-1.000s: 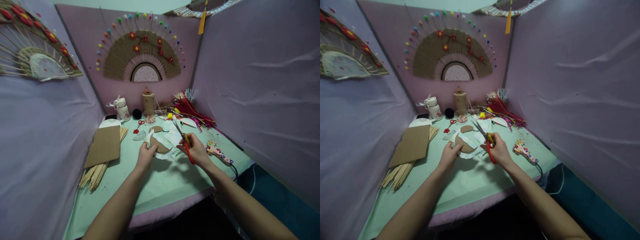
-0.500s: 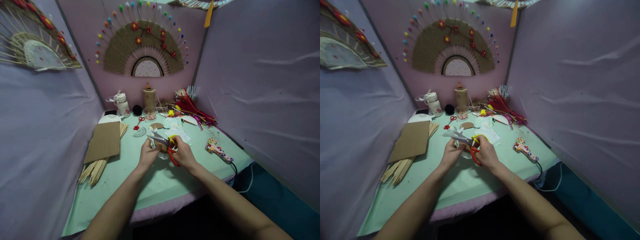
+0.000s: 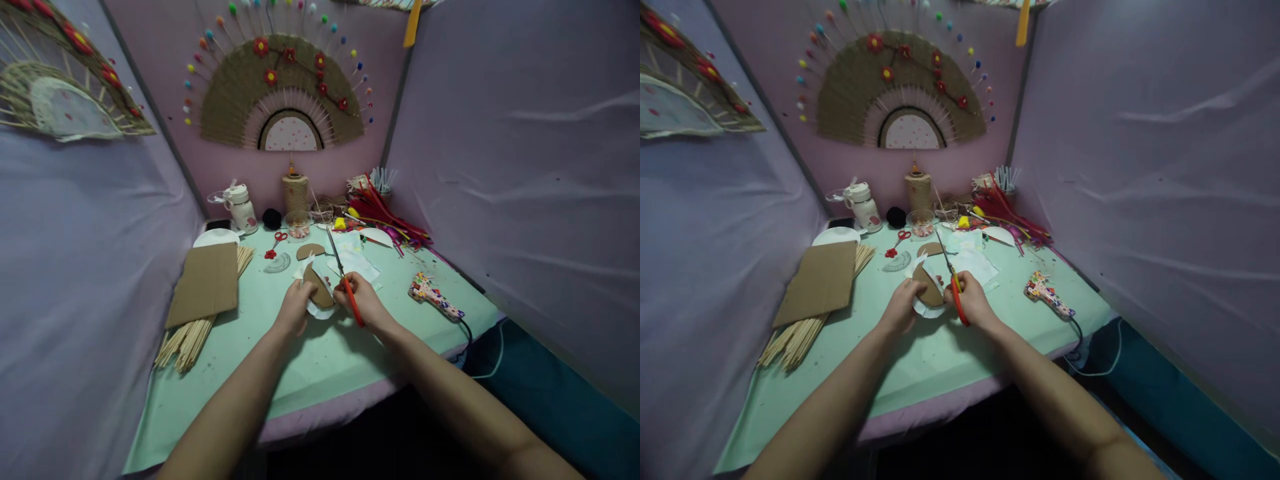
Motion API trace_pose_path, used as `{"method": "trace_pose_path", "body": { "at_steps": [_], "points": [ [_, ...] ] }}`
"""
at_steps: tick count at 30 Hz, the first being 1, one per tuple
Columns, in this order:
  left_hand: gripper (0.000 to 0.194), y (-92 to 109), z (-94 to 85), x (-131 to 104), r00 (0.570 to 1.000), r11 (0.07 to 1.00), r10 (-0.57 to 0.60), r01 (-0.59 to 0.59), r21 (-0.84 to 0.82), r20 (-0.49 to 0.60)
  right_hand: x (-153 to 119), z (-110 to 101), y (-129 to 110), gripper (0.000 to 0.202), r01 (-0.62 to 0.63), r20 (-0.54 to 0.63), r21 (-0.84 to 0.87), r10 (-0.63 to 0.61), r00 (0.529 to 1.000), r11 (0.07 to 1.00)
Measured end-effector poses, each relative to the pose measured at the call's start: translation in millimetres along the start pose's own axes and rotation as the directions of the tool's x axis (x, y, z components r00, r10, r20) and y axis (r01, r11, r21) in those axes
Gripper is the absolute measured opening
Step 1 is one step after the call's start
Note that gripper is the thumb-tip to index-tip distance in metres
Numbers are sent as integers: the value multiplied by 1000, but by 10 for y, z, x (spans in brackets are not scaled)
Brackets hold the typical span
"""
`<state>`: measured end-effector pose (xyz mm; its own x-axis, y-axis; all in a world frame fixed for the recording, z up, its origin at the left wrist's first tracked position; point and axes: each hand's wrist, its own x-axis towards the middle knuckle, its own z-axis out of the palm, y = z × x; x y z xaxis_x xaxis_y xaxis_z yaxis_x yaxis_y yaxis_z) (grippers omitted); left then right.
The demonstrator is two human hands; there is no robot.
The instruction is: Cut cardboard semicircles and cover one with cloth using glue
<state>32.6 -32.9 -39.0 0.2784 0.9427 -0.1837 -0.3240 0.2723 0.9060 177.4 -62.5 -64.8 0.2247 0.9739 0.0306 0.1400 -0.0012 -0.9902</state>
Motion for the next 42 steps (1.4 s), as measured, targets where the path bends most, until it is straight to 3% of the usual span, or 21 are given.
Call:
{"method": "trace_pose_path", "body": {
  "at_steps": [3,11,16,20,23,27,29,31,33,34,35,37,38,40,42],
  "points": [
    [28,17,30,-28,995,989,-55,65,-135,79,-11,44,-11,26,-20,9,36,20,1000,999],
    [19,49,-32,28,982,958,-191,184,-221,-11,-76,111,-129,33,-128,10,26,127,992,991],
    [21,155,-95,71,988,932,-140,109,-345,-64,-170,-24,-39,36,-25,-12,-222,23,1000,975],
    [24,210,-134,85,994,901,-9,-38,-432,-108,-348,-137,-19,40,101,68,-513,-77,995,852],
    [31,208,-137,82,984,885,72,-138,-444,-160,-469,-150,-41,37,158,82,-594,-136,987,789],
    [35,187,-128,69,981,886,121,-176,-430,-151,-516,-122,-52,33,148,31,-656,-170,985,740],
    [32,191,-127,60,984,895,123,-166,-413,-129,-494,-123,-58,33,142,0,-643,-185,983,752],
    [28,211,-130,53,989,908,95,-134,-397,-118,-459,-147,-81,36,118,-21,-559,-156,987,821],
    [24,247,-138,52,992,917,39,-82,-391,-117,-427,-194,-124,39,12,70,-332,12,997,943],
    [24,267,-144,54,992,918,10,-58,-392,-123,-416,-223,-147,41,-99,192,-167,131,973,981],
    [24,285,-149,57,992,919,-15,-37,-393,-129,-408,-254,-168,43,-242,346,-3,228,910,970],
    [26,310,-158,64,988,926,-72,15,-378,-137,-407,-312,-187,44,-502,614,206,288,735,840],
    [27,312,-162,67,986,933,-111,59,-354,-127,-412,-337,-184,43,-580,686,254,279,672,774],
    [28,291,-168,71,978,947,-197,173,-270,-65,-433,-376,-155,38,-650,736,300,264,623,699],
    [29,241,-178,73,963,951,-268,266,-158,11,-461,-410,-118,35,-678,746,337,254,616,653]
  ]
}}
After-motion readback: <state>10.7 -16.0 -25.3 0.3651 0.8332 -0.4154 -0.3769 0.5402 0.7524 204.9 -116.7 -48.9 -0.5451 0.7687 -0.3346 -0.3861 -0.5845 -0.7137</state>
